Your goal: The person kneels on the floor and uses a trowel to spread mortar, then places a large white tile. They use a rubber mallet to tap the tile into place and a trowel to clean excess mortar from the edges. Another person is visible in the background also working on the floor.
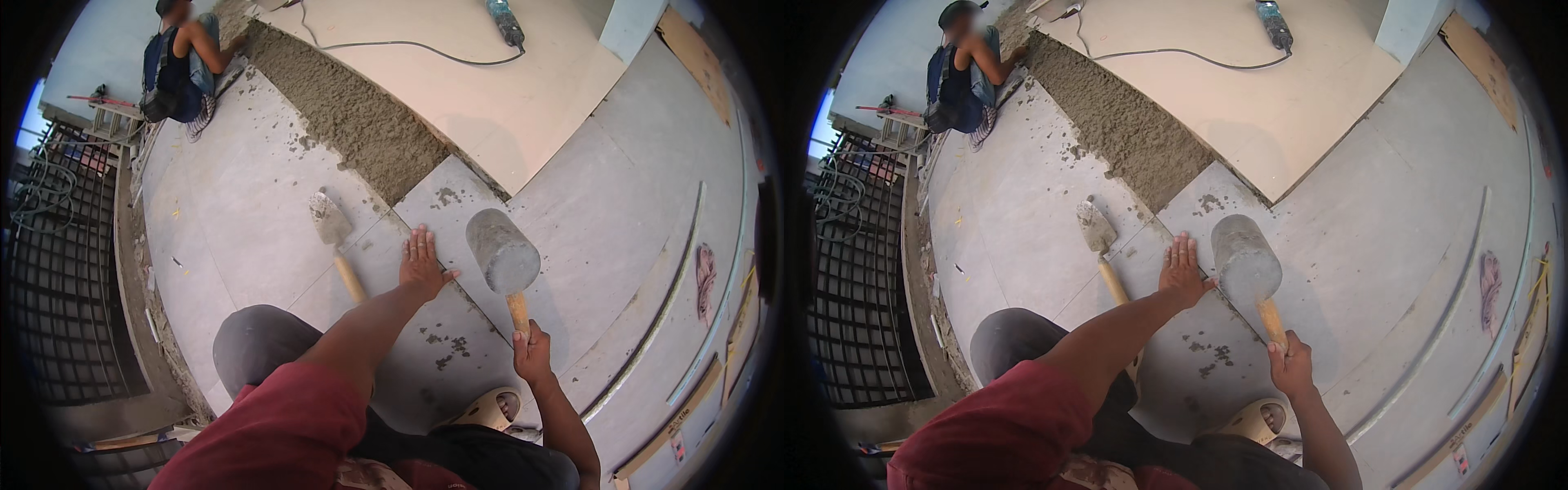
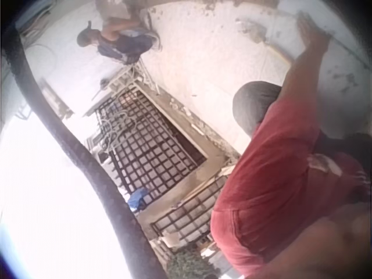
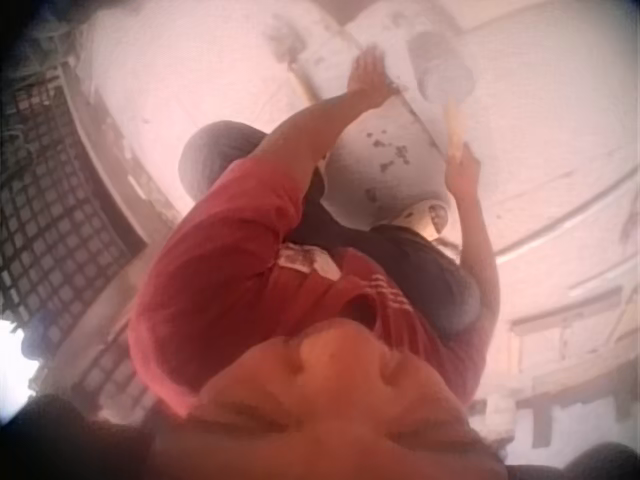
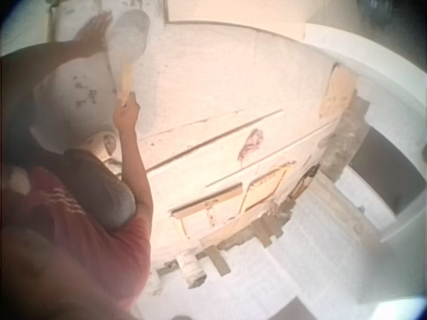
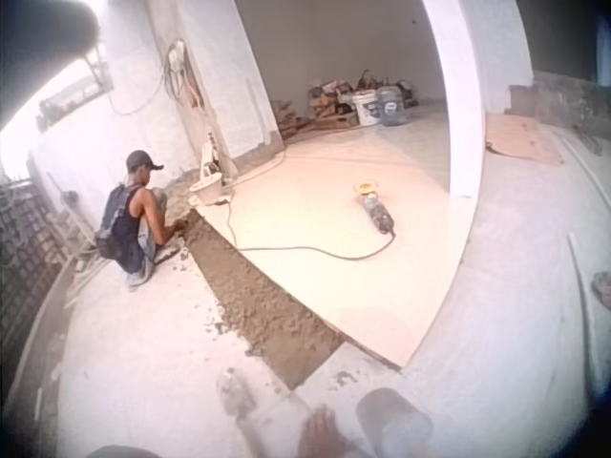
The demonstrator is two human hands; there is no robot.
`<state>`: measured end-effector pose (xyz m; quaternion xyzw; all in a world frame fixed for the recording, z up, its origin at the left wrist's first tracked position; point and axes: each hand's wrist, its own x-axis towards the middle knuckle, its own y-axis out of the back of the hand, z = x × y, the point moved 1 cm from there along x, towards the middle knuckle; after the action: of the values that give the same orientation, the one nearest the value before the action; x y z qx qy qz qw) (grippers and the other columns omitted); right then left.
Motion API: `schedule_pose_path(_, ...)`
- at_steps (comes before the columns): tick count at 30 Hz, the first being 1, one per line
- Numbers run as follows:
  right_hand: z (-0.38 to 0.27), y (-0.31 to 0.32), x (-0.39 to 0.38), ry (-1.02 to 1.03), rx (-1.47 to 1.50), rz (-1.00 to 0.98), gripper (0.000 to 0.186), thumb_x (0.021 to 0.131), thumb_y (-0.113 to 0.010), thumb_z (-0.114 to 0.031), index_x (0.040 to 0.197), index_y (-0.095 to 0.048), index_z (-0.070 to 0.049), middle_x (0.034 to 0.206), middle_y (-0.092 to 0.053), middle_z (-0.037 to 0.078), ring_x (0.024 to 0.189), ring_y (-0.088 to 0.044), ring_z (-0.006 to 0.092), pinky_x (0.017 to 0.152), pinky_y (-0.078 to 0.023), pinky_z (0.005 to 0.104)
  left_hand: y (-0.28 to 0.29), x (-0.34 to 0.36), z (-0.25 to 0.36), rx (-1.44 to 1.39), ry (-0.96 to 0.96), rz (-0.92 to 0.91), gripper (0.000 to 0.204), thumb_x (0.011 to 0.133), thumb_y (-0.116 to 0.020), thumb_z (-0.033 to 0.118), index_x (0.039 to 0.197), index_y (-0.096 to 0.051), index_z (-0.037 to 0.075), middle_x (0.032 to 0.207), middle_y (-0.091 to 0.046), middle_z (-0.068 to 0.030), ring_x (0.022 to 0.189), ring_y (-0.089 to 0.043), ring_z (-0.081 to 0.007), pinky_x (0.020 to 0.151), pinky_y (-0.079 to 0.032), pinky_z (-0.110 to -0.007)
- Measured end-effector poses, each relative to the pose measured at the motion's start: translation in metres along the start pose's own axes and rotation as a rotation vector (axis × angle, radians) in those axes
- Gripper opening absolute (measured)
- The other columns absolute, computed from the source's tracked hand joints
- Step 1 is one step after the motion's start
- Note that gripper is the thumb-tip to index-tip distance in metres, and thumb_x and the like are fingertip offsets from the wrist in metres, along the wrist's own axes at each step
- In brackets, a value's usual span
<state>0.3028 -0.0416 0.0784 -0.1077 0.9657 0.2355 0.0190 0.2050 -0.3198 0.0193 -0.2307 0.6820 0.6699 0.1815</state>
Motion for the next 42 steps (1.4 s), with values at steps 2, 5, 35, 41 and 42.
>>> schedule_pose_path(2, 0.018, -0.001, 0.008, -0.139, -0.100, -0.075, 0.042, 0.099, -0.061, -0.035, 0.079, -0.055, 0.001, 0.054, -0.051, 0.014, 0.047, -0.051, 0.0239, 0.050, -0.042, 0.0385, 0.003, 0.001, -0.002, 0.002, -0.009, -0.002, 0.106, 0.093, -0.031, 0.076, 0.157, 0.000, -0.003, 0.166, 0.006, -0.0209, 0.154, 0.006, -0.0337, 0.124, -0.003, -0.045)
schedule_pose_path(5, -0.008, 0.015, 0.041, -0.285, -0.166, -0.186, 0.044, 0.098, -0.062, -0.036, 0.076, -0.055, 0.001, 0.053, -0.051, 0.014, 0.046, -0.050, 0.0236, 0.049, -0.042, 0.0380, 0.004, 0.000, -0.005, 0.012, -0.001, -0.019, 0.106, 0.093, -0.031, 0.075, 0.157, 0.000, -0.004, 0.165, 0.007, -0.0221, 0.154, 0.006, -0.0345, 0.124, -0.003, -0.046)
schedule_pose_path(35, 0.002, 0.023, -0.005, -0.018, -0.032, 0.049, 0.037, 0.096, -0.064, -0.031, 0.077, -0.055, -0.001, 0.052, -0.052, 0.012, 0.045, -0.048, 0.0203, 0.047, -0.041, 0.0359, 0.022, 0.008, 0.016, 0.073, 0.037, -0.199, 0.108, 0.093, -0.037, 0.074, 0.157, 0.002, -0.003, 0.165, 0.010, -0.0228, 0.153, 0.007, -0.0373, 0.123, -0.008, -0.047)
schedule_pose_path(41, -0.030, 0.027, 0.031, -0.355, -0.060, -0.125, 0.041, 0.099, -0.061, -0.034, 0.076, -0.056, 0.000, 0.052, -0.050, 0.007, 0.048, -0.046, 0.0144, 0.047, -0.039, 0.0350, 0.023, 0.006, -0.002, 0.070, 0.088, -0.188, 0.108, 0.093, -0.037, 0.074, 0.157, 0.003, -0.003, 0.165, 0.010, -0.0230, 0.153, 0.007, -0.0374, 0.123, -0.008, -0.047)
schedule_pose_path(42, -0.035, 0.029, 0.028, -0.278, -0.008, -0.098, 0.041, 0.099, -0.061, -0.034, 0.076, -0.056, 0.000, 0.053, -0.049, 0.006, 0.049, -0.046, 0.0136, 0.047, -0.039, 0.0348, 0.021, 0.006, -0.001, 0.067, 0.082, -0.192, 0.108, 0.093, -0.036, 0.074, 0.157, 0.003, -0.003, 0.165, 0.010, -0.0228, 0.153, 0.007, -0.0372, 0.123, -0.008, -0.047)
